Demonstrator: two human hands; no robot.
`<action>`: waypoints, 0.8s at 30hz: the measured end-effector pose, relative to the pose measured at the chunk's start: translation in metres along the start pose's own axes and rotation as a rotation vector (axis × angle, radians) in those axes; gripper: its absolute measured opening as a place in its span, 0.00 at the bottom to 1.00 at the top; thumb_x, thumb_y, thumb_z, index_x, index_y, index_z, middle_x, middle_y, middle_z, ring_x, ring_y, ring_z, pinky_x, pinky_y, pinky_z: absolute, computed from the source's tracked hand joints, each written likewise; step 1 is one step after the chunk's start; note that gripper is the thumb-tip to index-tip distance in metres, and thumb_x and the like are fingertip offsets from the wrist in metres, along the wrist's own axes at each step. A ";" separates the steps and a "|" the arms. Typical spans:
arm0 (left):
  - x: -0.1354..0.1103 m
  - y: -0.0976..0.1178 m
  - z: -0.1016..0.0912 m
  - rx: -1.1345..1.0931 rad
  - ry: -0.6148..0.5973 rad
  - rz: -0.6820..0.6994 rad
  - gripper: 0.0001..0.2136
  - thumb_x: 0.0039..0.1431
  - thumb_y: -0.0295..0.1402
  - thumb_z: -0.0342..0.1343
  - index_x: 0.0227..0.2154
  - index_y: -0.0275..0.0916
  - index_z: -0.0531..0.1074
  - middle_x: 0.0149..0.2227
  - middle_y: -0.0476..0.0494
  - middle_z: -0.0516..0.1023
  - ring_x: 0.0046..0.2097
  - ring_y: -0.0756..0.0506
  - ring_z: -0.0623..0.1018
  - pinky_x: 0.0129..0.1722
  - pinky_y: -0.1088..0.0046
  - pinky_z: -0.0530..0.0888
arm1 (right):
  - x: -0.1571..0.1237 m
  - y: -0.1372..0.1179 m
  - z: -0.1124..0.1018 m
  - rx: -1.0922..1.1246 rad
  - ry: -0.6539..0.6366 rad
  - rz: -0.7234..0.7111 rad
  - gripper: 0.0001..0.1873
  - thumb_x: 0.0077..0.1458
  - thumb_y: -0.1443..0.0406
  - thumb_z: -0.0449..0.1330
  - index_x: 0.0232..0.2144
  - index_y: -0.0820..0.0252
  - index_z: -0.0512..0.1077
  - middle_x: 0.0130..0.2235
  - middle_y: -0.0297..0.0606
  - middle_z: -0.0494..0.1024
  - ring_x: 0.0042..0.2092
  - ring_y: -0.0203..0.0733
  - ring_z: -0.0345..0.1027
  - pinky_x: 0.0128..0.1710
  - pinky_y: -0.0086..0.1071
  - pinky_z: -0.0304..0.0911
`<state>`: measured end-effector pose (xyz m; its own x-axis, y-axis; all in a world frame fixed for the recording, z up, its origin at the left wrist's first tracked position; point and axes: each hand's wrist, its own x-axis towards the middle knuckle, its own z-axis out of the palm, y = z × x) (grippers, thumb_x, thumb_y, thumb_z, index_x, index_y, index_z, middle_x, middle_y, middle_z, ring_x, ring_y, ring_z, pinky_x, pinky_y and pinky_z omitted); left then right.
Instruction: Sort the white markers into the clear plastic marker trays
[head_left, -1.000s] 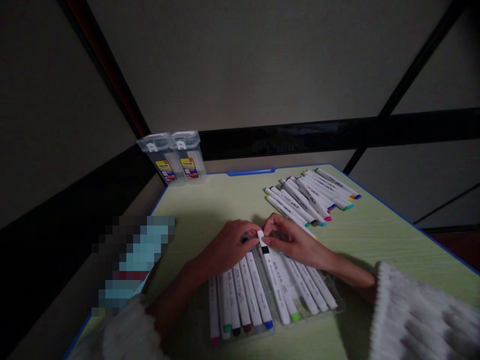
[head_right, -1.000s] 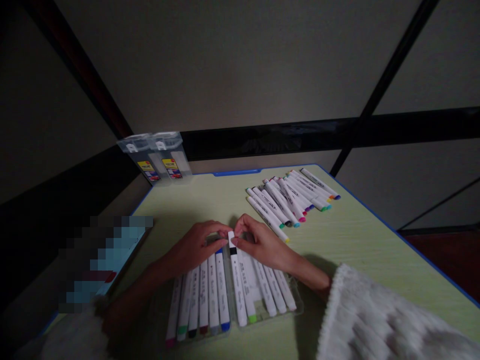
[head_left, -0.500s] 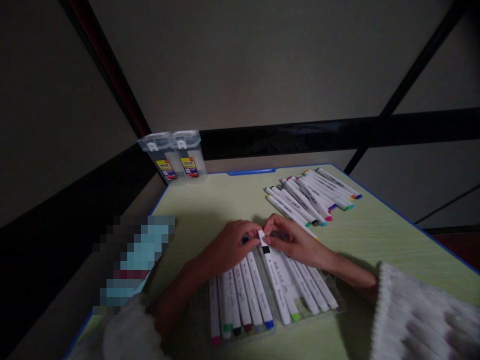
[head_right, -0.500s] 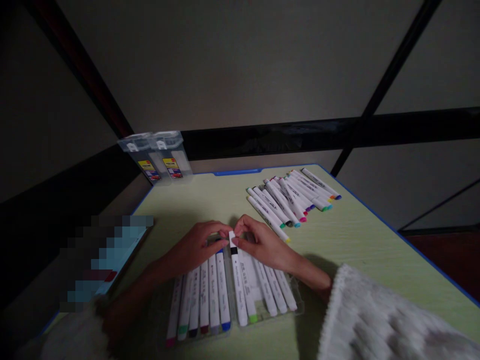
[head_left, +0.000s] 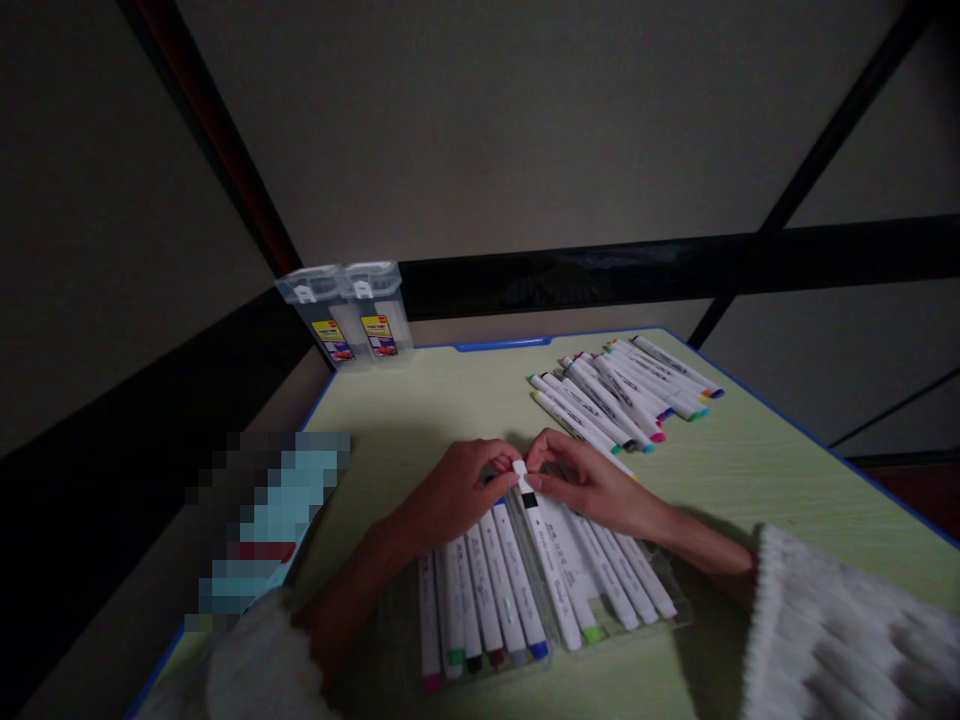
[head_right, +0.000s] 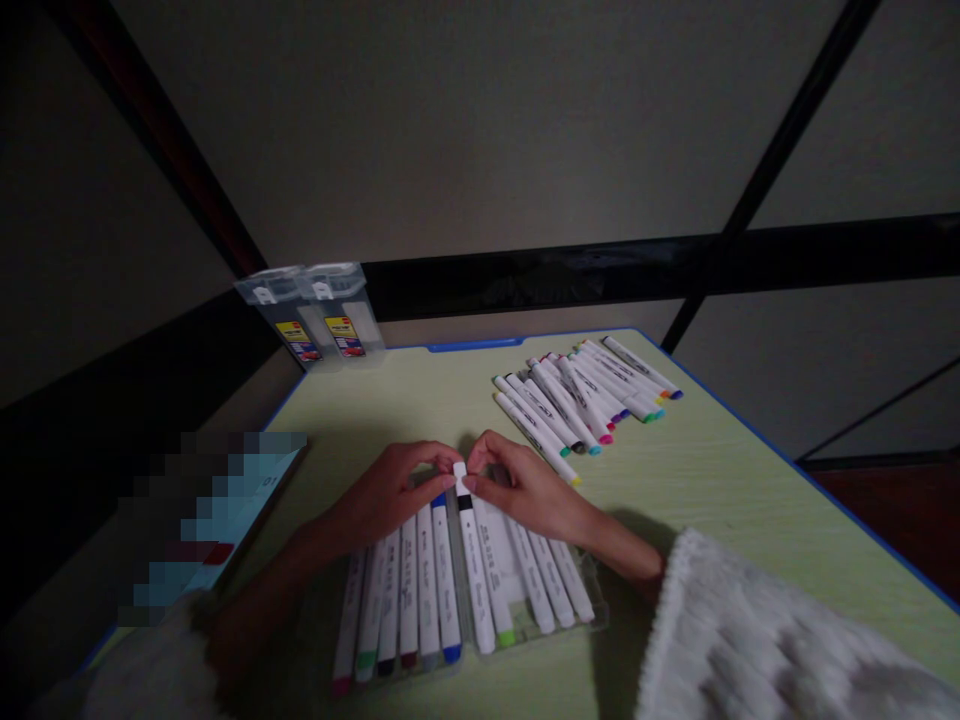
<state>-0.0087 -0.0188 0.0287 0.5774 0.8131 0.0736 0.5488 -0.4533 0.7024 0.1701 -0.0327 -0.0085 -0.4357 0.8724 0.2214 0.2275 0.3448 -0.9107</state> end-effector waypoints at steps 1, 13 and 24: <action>0.000 0.000 0.000 -0.003 0.003 -0.002 0.08 0.51 0.29 0.51 0.34 0.35 0.71 0.32 0.45 0.75 0.37 0.49 0.73 0.36 0.74 0.69 | 0.000 0.000 0.000 0.004 -0.001 0.000 0.08 0.54 0.61 0.55 0.30 0.59 0.61 0.29 0.33 0.68 0.32 0.37 0.62 0.31 0.30 0.57; 0.001 -0.003 0.001 -0.018 0.074 0.057 0.06 0.50 0.29 0.52 0.31 0.35 0.72 0.31 0.47 0.76 0.35 0.49 0.74 0.36 0.75 0.68 | 0.001 -0.002 0.002 0.113 -0.013 0.010 0.08 0.52 0.62 0.57 0.32 0.60 0.61 0.30 0.33 0.68 0.33 0.35 0.62 0.31 0.30 0.57; 0.002 -0.006 0.003 0.005 0.117 0.164 0.06 0.49 0.26 0.53 0.30 0.34 0.73 0.27 0.47 0.74 0.32 0.50 0.73 0.35 0.75 0.67 | -0.001 -0.003 0.002 0.190 -0.004 0.005 0.10 0.50 0.66 0.58 0.33 0.60 0.60 0.30 0.33 0.69 0.32 0.33 0.63 0.30 0.29 0.57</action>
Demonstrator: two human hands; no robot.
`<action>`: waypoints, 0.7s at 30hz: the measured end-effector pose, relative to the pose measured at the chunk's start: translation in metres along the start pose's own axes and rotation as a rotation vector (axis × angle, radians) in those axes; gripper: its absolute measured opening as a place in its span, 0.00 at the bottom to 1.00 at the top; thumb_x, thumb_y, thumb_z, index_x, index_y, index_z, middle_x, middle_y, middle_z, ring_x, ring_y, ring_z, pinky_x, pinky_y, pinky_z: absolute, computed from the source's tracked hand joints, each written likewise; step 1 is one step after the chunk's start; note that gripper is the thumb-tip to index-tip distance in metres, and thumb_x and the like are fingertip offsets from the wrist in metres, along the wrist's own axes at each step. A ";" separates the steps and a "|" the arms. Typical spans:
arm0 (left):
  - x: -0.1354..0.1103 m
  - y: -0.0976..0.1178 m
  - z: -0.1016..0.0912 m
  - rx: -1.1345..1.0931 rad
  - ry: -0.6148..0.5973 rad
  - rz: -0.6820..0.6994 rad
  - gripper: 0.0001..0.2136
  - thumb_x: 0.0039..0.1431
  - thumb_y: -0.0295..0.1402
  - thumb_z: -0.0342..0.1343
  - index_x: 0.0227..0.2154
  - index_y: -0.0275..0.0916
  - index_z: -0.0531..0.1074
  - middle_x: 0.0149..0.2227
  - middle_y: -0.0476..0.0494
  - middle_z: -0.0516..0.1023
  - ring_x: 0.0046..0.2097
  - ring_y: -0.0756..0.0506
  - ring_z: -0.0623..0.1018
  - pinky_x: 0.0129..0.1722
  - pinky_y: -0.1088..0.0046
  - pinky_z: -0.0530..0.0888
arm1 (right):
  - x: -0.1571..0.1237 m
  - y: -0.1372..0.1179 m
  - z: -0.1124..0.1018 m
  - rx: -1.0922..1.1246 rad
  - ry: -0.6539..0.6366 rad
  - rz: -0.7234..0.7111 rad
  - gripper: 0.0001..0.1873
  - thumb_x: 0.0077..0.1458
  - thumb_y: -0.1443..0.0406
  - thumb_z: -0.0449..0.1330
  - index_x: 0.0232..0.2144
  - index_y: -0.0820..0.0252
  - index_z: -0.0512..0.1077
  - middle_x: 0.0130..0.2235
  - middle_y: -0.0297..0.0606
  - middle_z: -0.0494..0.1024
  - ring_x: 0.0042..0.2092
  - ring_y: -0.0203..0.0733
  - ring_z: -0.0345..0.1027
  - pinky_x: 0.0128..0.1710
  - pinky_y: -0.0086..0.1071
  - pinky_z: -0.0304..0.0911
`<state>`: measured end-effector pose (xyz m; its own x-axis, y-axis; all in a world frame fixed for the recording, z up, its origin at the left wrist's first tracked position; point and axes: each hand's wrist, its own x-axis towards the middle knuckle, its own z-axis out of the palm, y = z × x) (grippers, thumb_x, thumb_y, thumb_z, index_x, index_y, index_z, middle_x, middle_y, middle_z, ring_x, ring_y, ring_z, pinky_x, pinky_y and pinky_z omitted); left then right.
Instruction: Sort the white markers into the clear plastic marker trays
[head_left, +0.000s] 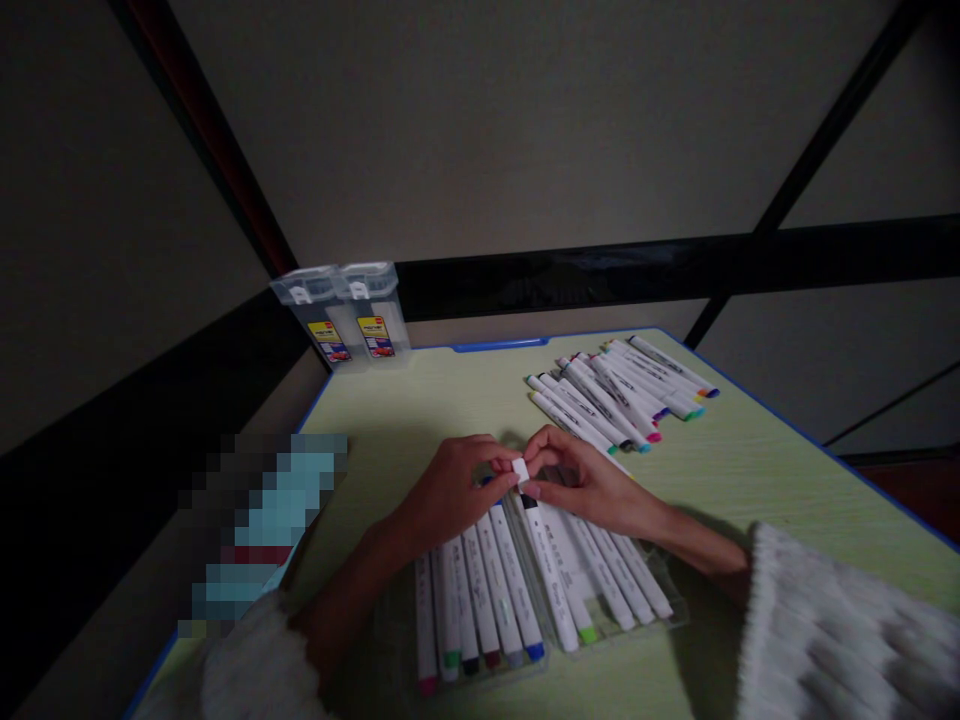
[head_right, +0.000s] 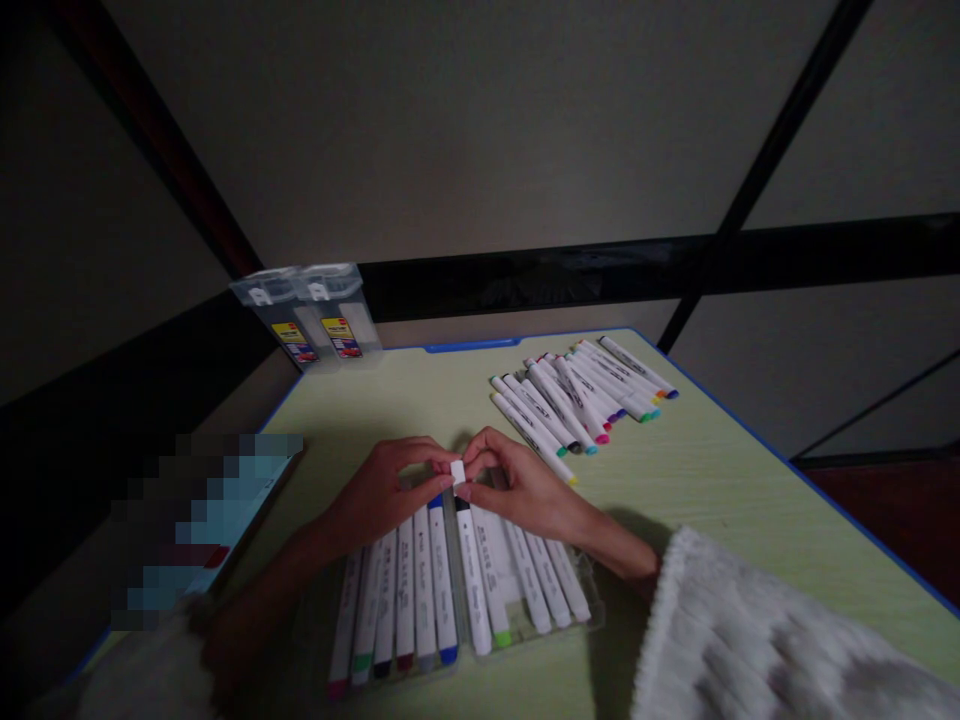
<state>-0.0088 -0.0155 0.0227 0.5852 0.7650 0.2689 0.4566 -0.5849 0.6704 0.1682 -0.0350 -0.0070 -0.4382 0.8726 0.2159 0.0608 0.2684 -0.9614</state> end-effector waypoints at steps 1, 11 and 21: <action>0.000 0.000 0.000 -0.002 0.001 0.002 0.06 0.49 0.26 0.53 0.30 0.34 0.73 0.27 0.47 0.74 0.32 0.50 0.73 0.35 0.75 0.68 | 0.000 -0.001 0.000 0.008 0.001 0.004 0.10 0.50 0.66 0.58 0.33 0.60 0.59 0.29 0.32 0.69 0.31 0.33 0.63 0.30 0.29 0.57; -0.001 0.003 0.000 -0.022 -0.001 -0.052 0.07 0.48 0.26 0.54 0.32 0.35 0.73 0.29 0.48 0.77 0.32 0.51 0.74 0.35 0.76 0.69 | 0.001 -0.002 0.000 0.109 -0.005 0.043 0.12 0.48 0.66 0.60 0.33 0.59 0.58 0.27 0.30 0.67 0.29 0.32 0.62 0.28 0.28 0.56; -0.001 0.003 -0.002 -0.011 -0.016 -0.075 0.08 0.51 0.27 0.51 0.33 0.36 0.72 0.30 0.47 0.77 0.33 0.50 0.75 0.36 0.75 0.70 | 0.002 0.000 -0.002 0.145 0.039 0.081 0.15 0.48 0.60 0.60 0.34 0.59 0.59 0.24 0.28 0.66 0.24 0.31 0.56 0.23 0.26 0.49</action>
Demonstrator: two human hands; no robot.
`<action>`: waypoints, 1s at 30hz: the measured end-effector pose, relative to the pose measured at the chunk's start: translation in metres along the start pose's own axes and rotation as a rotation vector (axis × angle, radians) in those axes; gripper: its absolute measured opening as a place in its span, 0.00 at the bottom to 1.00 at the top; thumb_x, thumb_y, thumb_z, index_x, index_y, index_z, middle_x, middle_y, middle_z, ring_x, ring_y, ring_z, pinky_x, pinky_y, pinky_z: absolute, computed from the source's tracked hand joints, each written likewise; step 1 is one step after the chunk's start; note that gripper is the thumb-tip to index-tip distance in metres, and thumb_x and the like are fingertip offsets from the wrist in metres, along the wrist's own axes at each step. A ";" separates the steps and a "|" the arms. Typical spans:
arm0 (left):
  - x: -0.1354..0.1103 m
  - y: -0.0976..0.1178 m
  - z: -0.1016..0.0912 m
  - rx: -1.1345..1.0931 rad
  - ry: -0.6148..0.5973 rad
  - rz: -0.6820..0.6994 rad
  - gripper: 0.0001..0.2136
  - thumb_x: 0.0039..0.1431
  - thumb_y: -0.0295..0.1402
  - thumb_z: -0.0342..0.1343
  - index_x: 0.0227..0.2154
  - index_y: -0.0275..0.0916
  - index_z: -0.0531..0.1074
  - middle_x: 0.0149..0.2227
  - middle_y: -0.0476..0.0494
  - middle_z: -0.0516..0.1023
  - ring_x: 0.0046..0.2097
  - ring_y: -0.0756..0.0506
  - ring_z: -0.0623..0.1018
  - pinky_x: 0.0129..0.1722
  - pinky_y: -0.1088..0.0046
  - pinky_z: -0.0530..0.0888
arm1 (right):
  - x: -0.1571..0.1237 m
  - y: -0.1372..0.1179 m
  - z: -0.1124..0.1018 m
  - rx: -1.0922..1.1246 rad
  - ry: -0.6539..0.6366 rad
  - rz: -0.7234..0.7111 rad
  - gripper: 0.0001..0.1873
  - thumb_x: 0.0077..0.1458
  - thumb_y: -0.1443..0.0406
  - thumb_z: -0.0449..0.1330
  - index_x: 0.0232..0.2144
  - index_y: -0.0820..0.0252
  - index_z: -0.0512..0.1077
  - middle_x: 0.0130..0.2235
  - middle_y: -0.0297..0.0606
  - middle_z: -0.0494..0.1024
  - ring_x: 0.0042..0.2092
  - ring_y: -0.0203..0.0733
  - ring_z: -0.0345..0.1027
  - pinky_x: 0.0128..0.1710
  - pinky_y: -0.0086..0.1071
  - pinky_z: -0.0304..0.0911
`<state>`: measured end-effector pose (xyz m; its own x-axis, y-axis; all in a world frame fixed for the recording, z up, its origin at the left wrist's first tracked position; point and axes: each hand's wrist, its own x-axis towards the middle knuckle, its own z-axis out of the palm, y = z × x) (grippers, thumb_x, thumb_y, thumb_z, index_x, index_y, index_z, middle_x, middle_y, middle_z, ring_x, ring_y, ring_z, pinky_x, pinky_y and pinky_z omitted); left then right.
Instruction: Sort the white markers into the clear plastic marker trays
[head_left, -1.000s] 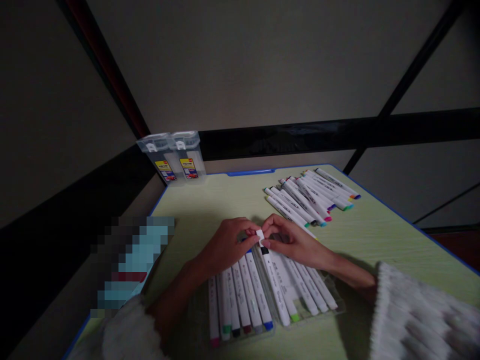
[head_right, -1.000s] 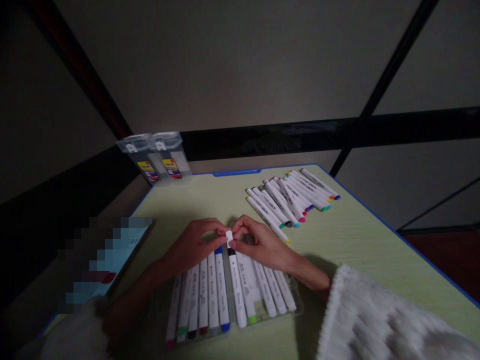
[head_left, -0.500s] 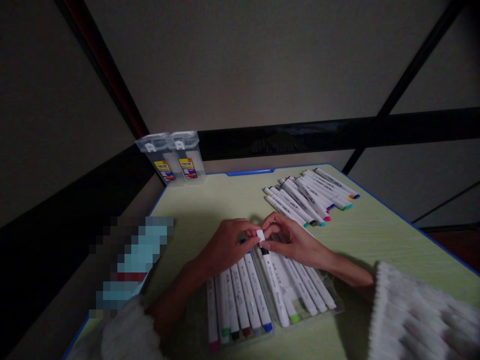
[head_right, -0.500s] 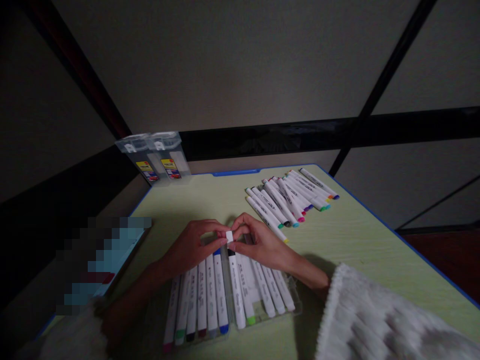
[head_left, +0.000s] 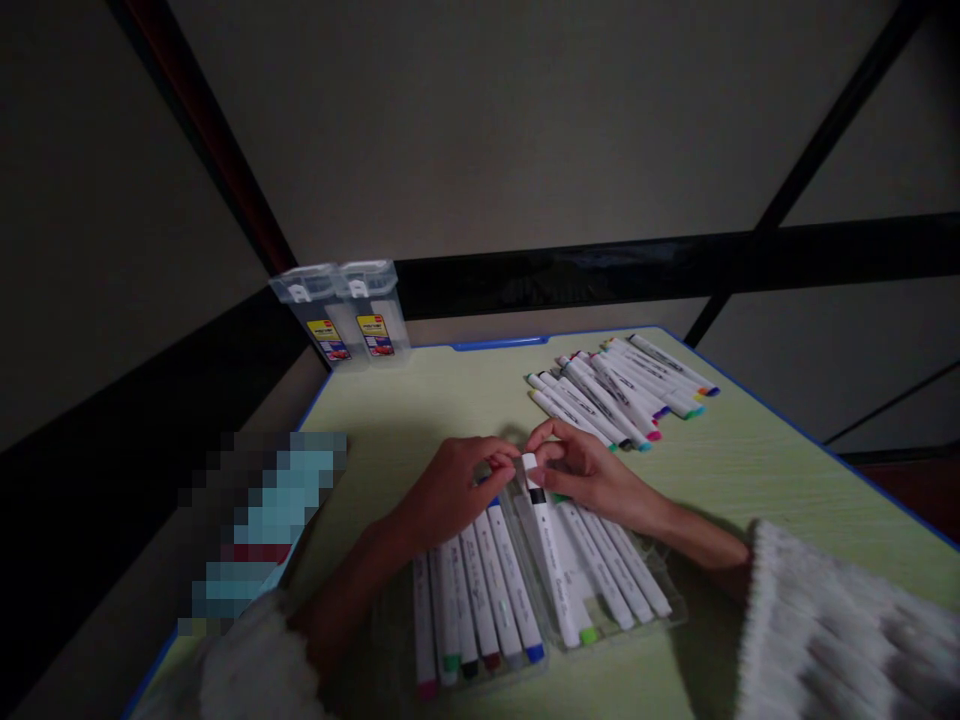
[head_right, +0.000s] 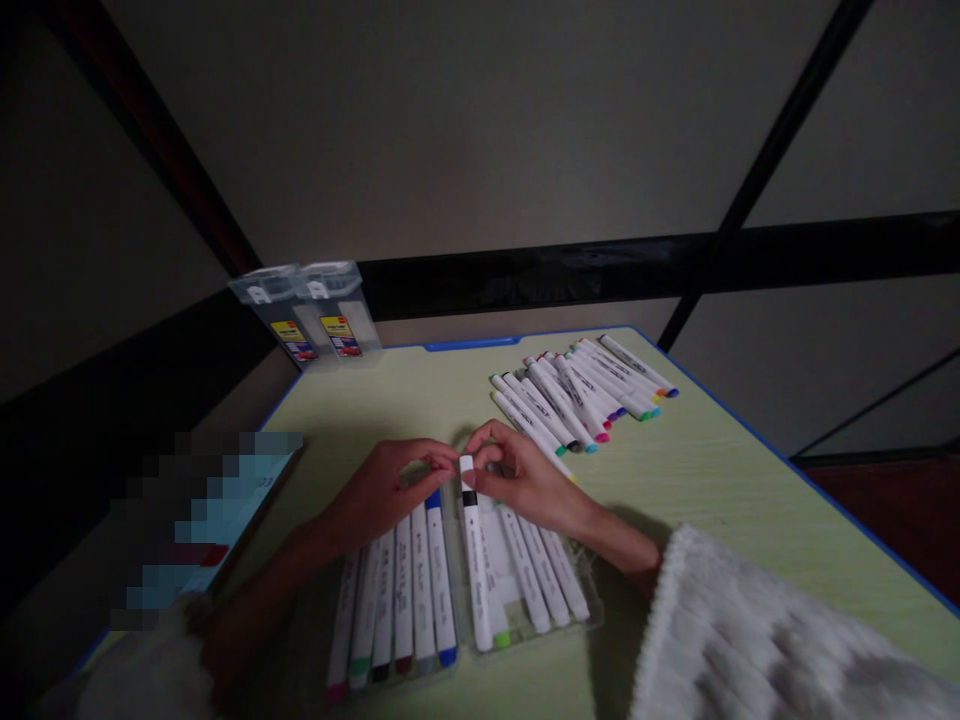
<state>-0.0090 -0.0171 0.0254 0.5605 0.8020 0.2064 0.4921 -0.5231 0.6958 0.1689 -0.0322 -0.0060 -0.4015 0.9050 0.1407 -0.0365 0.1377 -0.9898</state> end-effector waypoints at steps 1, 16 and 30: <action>0.000 -0.001 0.000 0.003 -0.004 -0.002 0.08 0.51 0.28 0.51 0.33 0.36 0.72 0.30 0.47 0.77 0.33 0.50 0.75 0.36 0.75 0.70 | 0.000 0.000 0.000 -0.002 0.008 0.009 0.15 0.48 0.59 0.60 0.33 0.59 0.59 0.24 0.28 0.65 0.23 0.30 0.55 0.22 0.26 0.48; 0.000 -0.001 0.000 0.091 -0.112 0.001 0.07 0.52 0.27 0.49 0.29 0.36 0.72 0.30 0.46 0.76 0.33 0.50 0.73 0.30 0.77 0.67 | -0.001 -0.001 -0.002 -0.138 0.013 -0.057 0.11 0.53 0.59 0.54 0.35 0.60 0.64 0.26 0.31 0.65 0.28 0.34 0.58 0.27 0.29 0.53; -0.003 0.002 -0.001 0.096 -0.194 0.175 0.09 0.54 0.25 0.47 0.32 0.36 0.73 0.30 0.47 0.71 0.34 0.50 0.70 0.34 0.75 0.66 | -0.002 -0.001 -0.002 -0.405 0.060 -0.130 0.04 0.54 0.66 0.52 0.32 0.60 0.66 0.32 0.36 0.69 0.35 0.39 0.63 0.34 0.32 0.59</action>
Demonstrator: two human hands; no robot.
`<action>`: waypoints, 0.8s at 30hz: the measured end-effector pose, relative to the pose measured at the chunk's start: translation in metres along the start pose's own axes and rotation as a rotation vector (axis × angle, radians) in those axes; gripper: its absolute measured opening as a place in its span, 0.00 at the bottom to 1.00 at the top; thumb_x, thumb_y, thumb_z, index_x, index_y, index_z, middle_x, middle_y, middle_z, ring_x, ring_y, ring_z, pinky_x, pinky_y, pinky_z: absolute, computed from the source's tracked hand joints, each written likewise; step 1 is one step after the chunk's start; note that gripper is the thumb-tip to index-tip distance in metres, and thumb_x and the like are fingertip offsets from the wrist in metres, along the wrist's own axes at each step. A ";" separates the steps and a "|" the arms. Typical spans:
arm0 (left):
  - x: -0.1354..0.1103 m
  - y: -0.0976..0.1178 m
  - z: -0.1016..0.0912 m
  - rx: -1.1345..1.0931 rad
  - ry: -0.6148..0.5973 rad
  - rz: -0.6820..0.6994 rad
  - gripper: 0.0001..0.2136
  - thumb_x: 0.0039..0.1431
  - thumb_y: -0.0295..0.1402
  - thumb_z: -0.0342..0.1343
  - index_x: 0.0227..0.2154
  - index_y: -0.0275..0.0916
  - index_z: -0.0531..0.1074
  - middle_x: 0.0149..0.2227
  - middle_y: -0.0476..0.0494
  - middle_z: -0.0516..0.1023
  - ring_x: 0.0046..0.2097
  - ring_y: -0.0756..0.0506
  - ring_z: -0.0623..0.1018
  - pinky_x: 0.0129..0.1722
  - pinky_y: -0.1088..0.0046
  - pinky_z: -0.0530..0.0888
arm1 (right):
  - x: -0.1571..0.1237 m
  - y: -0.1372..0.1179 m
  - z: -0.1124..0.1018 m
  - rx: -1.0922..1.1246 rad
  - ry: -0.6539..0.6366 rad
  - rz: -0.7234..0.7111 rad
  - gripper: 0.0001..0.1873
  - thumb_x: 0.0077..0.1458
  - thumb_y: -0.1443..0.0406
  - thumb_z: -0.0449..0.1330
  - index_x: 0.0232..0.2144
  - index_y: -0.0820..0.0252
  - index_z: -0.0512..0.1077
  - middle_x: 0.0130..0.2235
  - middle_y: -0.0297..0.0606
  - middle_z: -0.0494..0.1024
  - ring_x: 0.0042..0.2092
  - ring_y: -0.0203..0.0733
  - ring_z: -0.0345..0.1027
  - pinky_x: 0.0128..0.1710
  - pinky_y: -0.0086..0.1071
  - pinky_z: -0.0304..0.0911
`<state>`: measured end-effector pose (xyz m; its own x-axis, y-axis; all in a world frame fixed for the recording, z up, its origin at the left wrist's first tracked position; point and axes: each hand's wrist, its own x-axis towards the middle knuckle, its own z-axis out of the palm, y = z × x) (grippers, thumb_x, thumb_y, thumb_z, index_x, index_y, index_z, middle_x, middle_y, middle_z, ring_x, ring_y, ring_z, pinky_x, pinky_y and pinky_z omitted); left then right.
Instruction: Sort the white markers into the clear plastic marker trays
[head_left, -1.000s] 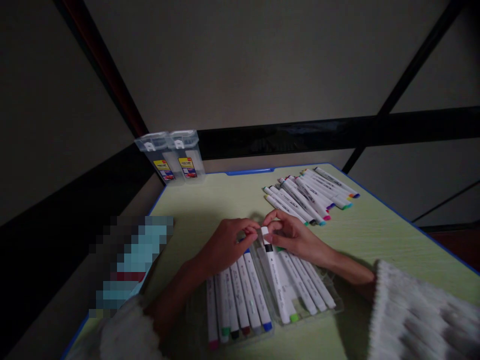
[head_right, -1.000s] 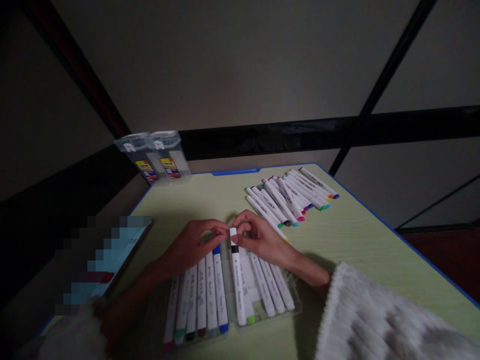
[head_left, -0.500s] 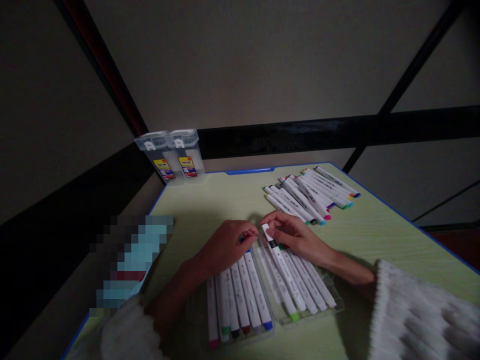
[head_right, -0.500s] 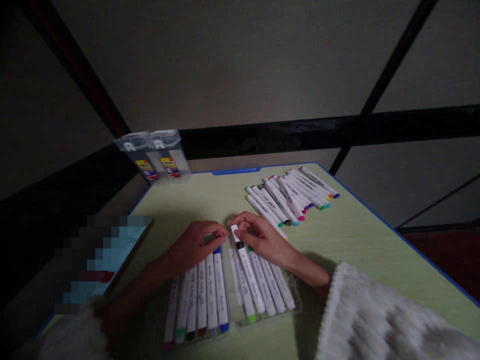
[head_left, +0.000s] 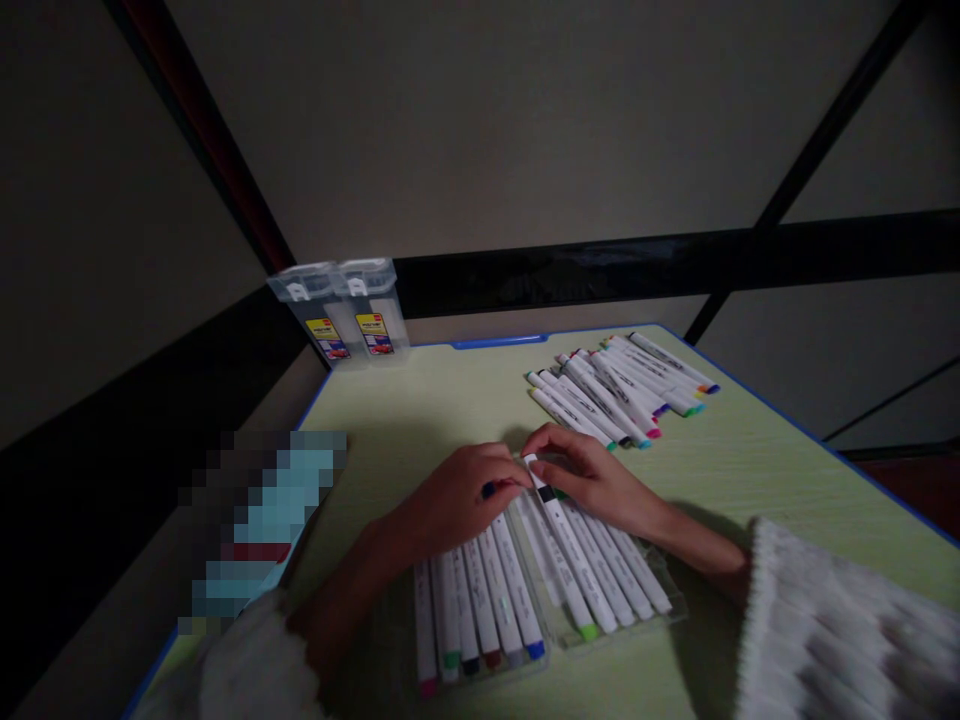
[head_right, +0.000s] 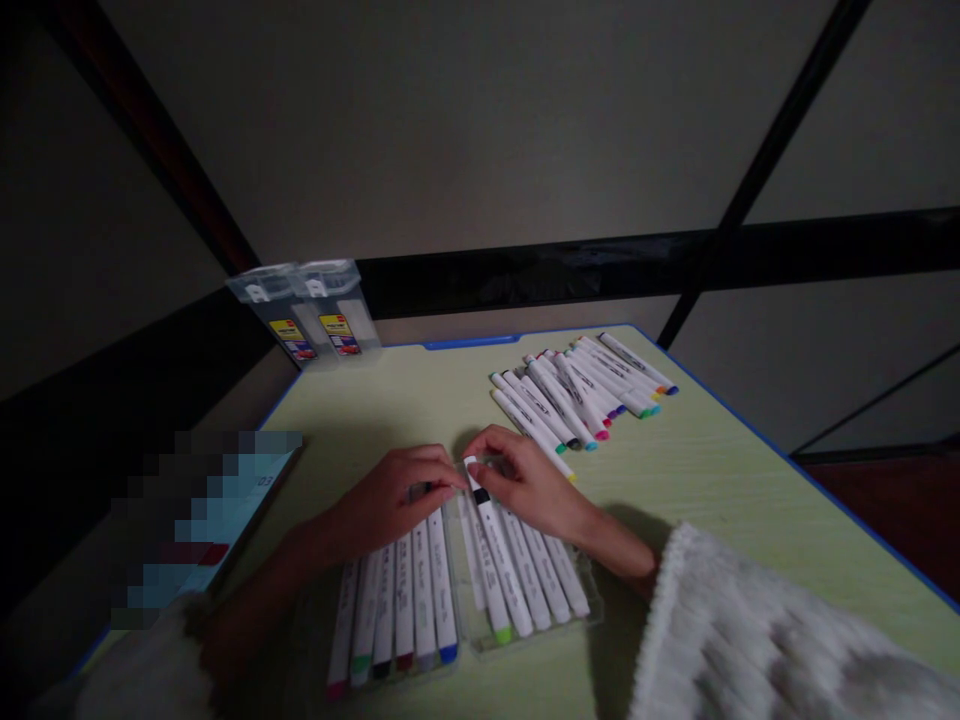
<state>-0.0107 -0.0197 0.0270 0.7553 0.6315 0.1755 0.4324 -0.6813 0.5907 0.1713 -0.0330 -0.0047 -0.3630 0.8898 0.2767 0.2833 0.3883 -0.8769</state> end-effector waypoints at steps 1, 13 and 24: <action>0.000 0.001 0.000 0.007 -0.020 0.013 0.09 0.54 0.26 0.47 0.32 0.36 0.73 0.31 0.46 0.71 0.35 0.50 0.70 0.35 0.75 0.66 | 0.000 0.000 0.000 -0.032 0.016 -0.021 0.03 0.53 0.67 0.52 0.32 0.60 0.66 0.32 0.36 0.69 0.35 0.39 0.63 0.35 0.32 0.59; -0.003 0.007 -0.001 0.027 -0.114 0.054 0.14 0.55 0.24 0.45 0.38 0.40 0.73 0.34 0.45 0.67 0.39 0.48 0.67 0.40 0.71 0.65 | 0.001 -0.001 -0.002 -0.204 0.005 -0.078 0.05 0.53 0.70 0.51 0.31 0.59 0.67 0.35 0.39 0.69 0.38 0.41 0.62 0.38 0.36 0.58; -0.005 0.009 0.004 0.113 -0.181 0.107 0.17 0.55 0.22 0.43 0.41 0.44 0.72 0.34 0.45 0.66 0.39 0.48 0.65 0.41 0.70 0.64 | 0.001 -0.007 -0.001 -0.282 -0.009 -0.077 0.06 0.53 0.72 0.50 0.29 0.60 0.67 0.32 0.38 0.68 0.36 0.41 0.62 0.36 0.35 0.58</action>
<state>-0.0086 -0.0302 0.0287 0.8712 0.4840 0.0823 0.3901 -0.7843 0.4825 0.1700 -0.0349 0.0024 -0.4002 0.8536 0.3336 0.4902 0.5069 -0.7090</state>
